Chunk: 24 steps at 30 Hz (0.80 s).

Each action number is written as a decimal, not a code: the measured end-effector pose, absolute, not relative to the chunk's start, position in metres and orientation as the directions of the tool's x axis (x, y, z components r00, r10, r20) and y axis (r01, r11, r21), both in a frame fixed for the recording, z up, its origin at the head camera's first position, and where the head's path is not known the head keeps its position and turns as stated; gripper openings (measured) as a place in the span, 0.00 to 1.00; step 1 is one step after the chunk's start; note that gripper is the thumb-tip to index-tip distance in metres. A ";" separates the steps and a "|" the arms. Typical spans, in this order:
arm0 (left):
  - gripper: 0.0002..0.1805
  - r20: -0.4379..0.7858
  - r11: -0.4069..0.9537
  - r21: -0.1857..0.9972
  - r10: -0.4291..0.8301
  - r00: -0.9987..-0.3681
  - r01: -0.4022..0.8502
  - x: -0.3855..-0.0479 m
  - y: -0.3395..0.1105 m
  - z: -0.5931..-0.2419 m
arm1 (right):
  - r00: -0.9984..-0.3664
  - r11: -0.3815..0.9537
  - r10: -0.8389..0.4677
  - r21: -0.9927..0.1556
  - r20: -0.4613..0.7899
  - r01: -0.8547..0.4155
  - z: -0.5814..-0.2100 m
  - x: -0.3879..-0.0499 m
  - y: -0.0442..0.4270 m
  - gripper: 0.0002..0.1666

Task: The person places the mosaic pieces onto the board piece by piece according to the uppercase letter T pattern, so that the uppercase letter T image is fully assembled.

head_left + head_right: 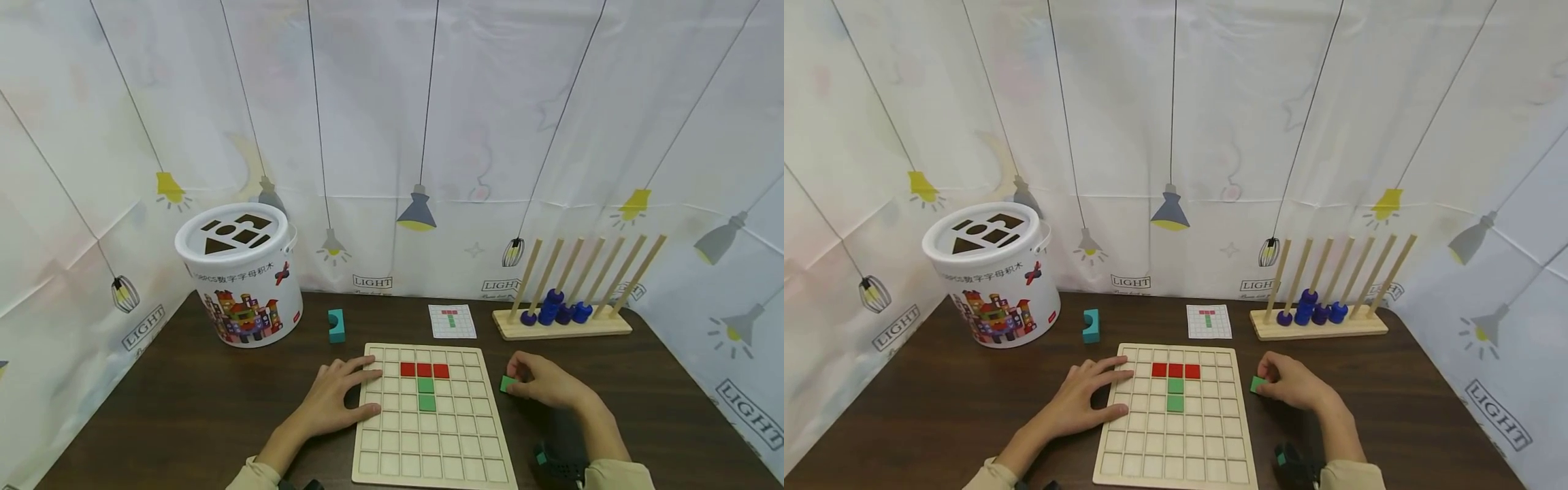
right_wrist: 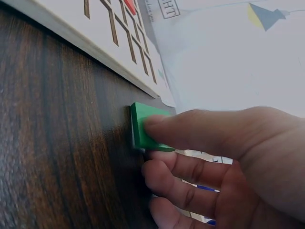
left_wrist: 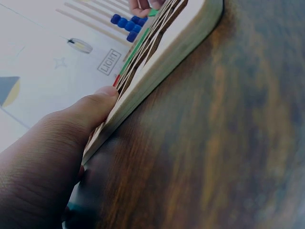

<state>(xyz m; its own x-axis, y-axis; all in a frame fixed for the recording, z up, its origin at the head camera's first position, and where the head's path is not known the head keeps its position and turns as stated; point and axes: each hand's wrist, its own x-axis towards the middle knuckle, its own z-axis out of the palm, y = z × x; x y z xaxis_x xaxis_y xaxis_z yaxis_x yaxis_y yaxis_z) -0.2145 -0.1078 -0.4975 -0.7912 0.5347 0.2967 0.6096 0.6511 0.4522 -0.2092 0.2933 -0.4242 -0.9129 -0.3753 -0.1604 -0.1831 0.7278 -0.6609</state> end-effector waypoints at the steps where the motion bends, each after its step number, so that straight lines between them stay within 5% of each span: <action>1: 0.32 0.296 0.651 0.452 0.536 -0.790 0.610 -0.215 -0.108 -0.497 | -0.914 0.723 -0.373 -0.667 -0.161 -0.178 -0.425 -0.209 0.293 0.14; 24: 0.31 0.301 0.658 0.445 0.530 -0.793 0.608 -0.215 -0.107 -0.496 | -0.920 0.713 -0.364 -0.679 -0.145 -0.175 -0.427 -0.210 0.287 0.10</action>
<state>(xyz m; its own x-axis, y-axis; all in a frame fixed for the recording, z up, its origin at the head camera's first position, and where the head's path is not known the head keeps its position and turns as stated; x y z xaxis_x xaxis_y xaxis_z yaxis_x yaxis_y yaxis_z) -0.2146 -0.1069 -0.4963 -0.7930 0.5296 0.3012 0.6081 0.6576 0.4448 -0.2102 0.2866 -0.4268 -0.9202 -0.3636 -0.1452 -0.1747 0.7133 -0.6788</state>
